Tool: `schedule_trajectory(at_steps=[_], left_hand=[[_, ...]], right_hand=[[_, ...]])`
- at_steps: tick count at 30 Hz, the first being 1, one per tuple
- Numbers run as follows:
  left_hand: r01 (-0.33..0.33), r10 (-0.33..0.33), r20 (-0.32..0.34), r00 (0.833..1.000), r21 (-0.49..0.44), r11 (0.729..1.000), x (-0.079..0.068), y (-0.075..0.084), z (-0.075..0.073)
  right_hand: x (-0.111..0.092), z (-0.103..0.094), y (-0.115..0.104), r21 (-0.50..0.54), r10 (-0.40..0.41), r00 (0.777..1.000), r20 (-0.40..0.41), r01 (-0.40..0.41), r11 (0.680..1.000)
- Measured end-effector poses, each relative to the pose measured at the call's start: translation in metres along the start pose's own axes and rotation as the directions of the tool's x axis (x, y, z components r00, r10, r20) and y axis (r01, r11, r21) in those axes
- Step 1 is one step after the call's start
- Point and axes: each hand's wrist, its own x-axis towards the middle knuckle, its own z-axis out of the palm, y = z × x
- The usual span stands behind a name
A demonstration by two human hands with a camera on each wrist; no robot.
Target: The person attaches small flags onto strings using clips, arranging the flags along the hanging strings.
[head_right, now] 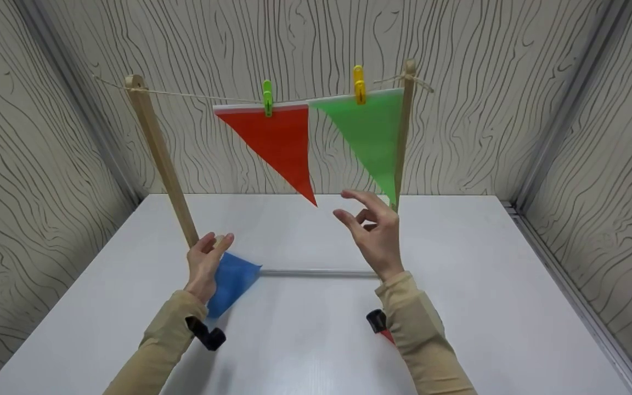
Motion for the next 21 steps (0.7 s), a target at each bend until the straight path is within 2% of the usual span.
schedule_trajectory(at_steps=[5,11,15,21], left_hand=[[-0.004,0.004,-0.023,1.0,0.015,1.0,-0.002,-0.017,-0.005],[0.04,-0.036,-0.044,0.998,0.075,0.996,-0.007,-0.031,-0.009],[0.072,-0.066,-0.063,0.996,0.108,0.992,-0.01,-0.037,-0.01],[0.094,-0.084,-0.072,0.994,0.155,0.983,-0.015,-0.045,-0.011]], right_hand=[[-0.019,-0.006,0.013,-0.04,0.047,0.999,0.011,-0.047,0.998],[-0.042,-0.018,0.024,-0.103,0.142,0.99,0.006,-0.141,0.985],[-0.055,-0.025,0.03,-0.115,0.226,0.974,0.001,-0.224,0.968],[-0.073,-0.037,0.038,-0.159,0.343,0.939,0.02,-0.336,0.929]])
